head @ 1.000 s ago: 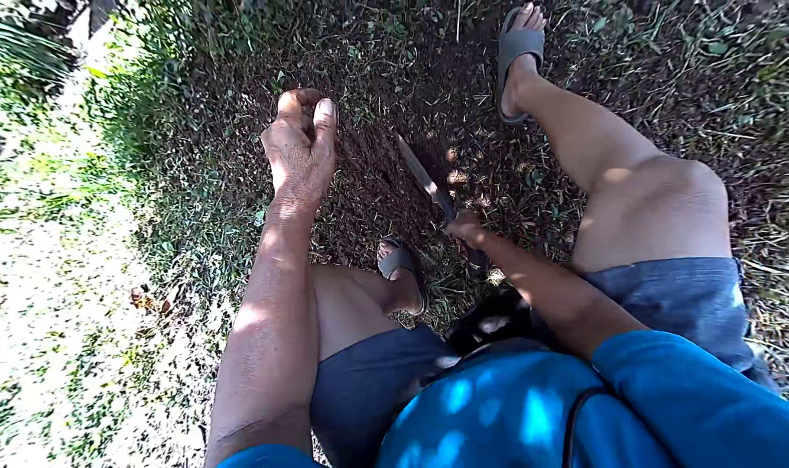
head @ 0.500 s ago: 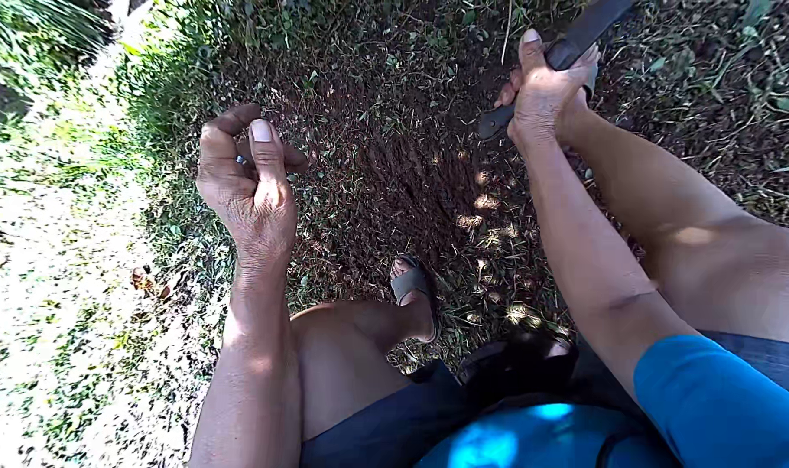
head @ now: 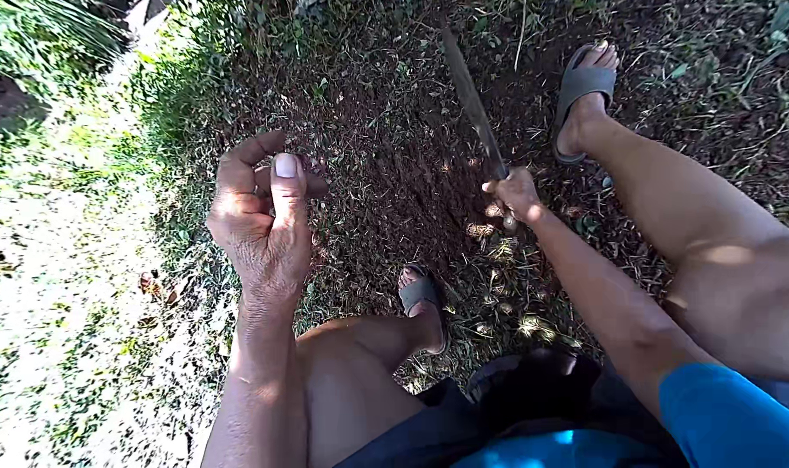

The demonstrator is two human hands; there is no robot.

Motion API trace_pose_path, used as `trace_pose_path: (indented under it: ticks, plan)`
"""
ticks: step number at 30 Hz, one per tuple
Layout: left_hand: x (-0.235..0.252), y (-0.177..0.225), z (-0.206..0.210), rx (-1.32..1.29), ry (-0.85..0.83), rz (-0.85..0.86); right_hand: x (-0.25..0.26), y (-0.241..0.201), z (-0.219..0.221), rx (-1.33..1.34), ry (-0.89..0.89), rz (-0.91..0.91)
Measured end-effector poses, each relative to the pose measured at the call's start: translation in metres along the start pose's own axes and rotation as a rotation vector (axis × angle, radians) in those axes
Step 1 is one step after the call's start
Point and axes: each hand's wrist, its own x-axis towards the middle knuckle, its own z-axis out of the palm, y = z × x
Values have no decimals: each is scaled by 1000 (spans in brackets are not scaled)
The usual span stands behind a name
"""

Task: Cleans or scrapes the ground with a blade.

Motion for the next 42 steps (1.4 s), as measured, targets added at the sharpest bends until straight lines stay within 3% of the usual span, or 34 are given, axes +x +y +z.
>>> trace_pose_path:
  ticks: [5, 9, 10, 12, 14, 16, 19, 24, 28, 33, 37, 38, 40, 42]
  plan:
    - [-1, -9, -14, -122, 74, 26, -6, -91, -18, 687, 210, -494]
    - [1, -12, -13, -194, 92, 58, 20, -125, 7, 920, 325, -547]
    - [1, -9, -12, -189, 89, 56, 30, -113, 23, 859, 328, -498]
    - [3, -4, -8, -155, 73, 49, 46, -58, 57, 529, 202, -236]
    - [2, -1, -3, -122, 64, 43, 43, -7, 70, 54, -84, 110]
    - [2, 0, -1, -105, 40, 26, 30, 16, 77, -214, -302, 298]
    - [-1, 0, -2, -64, 21, -10, 17, 37, 80, -325, -298, 284]
    - [2, 5, 4, -56, 13, 33, -6, 44, 42, -407, -207, 192]
    - [2, 2, -3, -73, 71, 47, -10, 13, 22, -63, -10, -53]
    - [-3, -14, -21, -170, 139, 56, -6, -83, -5, 614, 231, -475]
    - [-2, -17, -21, -187, 170, 42, 32, -134, 21, 878, 344, -672]
    - [-2, -15, -20, -196, 162, 49, 46, -127, 38, 837, 355, -640]
    - [-1, -10, -16, -225, 130, 68, 66, -88, 72, 500, 264, -352]
    - [-1, -4, -10, -219, 92, 58, 73, -49, 86, -13, -56, 40]
